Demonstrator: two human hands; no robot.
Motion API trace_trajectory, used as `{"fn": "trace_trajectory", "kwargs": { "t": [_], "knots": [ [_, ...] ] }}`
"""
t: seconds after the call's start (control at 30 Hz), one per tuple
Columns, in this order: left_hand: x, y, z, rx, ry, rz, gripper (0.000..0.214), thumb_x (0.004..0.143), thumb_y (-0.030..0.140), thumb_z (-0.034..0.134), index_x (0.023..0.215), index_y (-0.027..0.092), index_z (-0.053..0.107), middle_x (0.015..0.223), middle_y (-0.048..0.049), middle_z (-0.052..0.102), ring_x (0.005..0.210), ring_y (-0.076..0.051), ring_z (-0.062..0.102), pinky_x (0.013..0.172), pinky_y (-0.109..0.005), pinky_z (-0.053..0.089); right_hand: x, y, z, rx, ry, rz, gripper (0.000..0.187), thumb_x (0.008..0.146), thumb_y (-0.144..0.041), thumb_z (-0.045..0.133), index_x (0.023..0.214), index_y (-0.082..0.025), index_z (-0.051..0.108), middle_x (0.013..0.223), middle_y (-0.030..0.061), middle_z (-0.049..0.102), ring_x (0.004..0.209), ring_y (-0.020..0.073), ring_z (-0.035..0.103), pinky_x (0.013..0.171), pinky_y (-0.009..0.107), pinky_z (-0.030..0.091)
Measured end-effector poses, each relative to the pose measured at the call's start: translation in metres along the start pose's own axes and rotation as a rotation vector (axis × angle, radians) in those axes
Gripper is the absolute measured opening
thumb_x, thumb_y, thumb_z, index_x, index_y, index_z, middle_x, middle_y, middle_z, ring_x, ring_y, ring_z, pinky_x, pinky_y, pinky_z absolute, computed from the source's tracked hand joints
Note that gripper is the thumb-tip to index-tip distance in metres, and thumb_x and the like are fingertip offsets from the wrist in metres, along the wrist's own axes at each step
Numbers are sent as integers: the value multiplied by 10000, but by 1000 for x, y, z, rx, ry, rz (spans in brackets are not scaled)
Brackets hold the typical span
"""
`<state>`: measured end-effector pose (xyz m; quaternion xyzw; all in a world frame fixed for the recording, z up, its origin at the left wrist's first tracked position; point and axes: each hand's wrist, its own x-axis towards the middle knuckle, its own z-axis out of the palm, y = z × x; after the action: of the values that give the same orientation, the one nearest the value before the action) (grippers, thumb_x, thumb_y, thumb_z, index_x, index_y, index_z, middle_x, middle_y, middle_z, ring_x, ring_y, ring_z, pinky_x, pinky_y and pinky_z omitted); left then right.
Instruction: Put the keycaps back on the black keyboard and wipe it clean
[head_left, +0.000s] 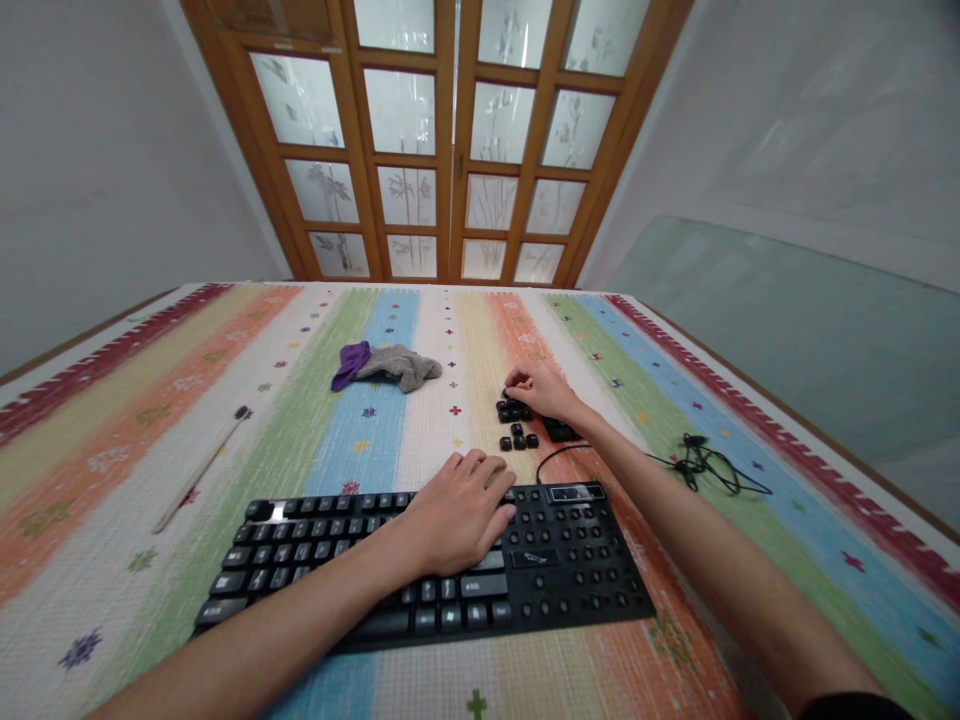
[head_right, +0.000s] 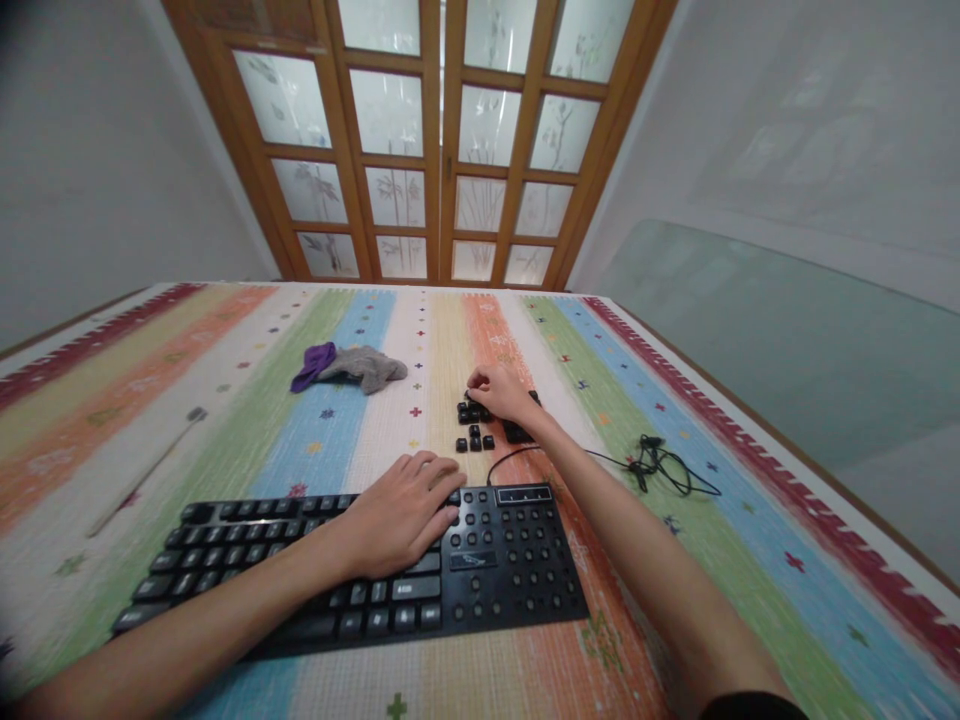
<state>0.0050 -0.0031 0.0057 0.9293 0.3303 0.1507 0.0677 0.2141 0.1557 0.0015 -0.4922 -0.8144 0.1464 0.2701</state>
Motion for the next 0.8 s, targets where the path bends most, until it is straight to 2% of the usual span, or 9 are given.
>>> {"fn": "trace_trajectory", "kwargs": {
  "t": [0.13, 0.23, 0.37, 0.53, 0.63, 0.8],
  "knots": [
    [0, 1, 1, 9, 10, -15, 295, 1002, 376, 422, 1193, 187, 543, 1198, -108, 569, 1083, -275, 500, 939, -455, 415, -7, -14, -5, 29, 87, -30, 73, 766, -183, 634, 824, -168, 594, 810, 31, 672, 753, 162, 584, 671, 276, 437],
    [0, 1, 1, -20, 21, -44, 281, 984, 378, 458, 1160, 179, 551, 1156, -107, 571, 1060, -273, 502, 918, -444, 430, -30, -31, -17, 99, 107, -133, 89, 792, -220, 633, 848, -182, 576, 816, 25, 649, 757, 159, 571, 669, 280, 436],
    [1, 0, 2, -86, 76, -79, 241, 946, 338, 521, 1120, 174, 554, 1095, -101, 579, 1014, -265, 513, 884, -428, 454, -80, -52, -31, 173, 24, -198, 103, 840, -212, 622, 931, -185, 582, 860, 32, 654, 749, 145, 579, 693, 283, 459],
    [1, -1, 4, -115, 135, -44, 208, 926, 300, 547, 1090, 175, 568, 1037, -90, 596, 958, -250, 532, 849, -417, 464, -132, -61, -26, 301, -102, -141, 99, 862, -195, 619, 944, -201, 563, 888, 24, 651, 813, 150, 611, 738, 289, 519],
    [1, -1, 4, -137, 121, -1, 180, 935, 283, 531, 1070, 177, 585, 993, -85, 599, 939, -243, 534, 821, -398, 468, -142, -59, -18, 333, -122, -125, 90, 867, -193, 619, 936, -204, 561, 898, 28, 647, 846, 159, 612, 774, 313, 537],
    [3, -1, 1, -182, 113, 22, 171, 945, 266, 516, 1070, 175, 590, 978, -82, 605, 935, -233, 540, 823, -385, 474, -143, -57, -13, 338, -123, -140, 97, 876, -197, 619, 963, -197, 577, 911, 34, 655, 860, 165, 618, 789, 322, 535]
  ]
}}
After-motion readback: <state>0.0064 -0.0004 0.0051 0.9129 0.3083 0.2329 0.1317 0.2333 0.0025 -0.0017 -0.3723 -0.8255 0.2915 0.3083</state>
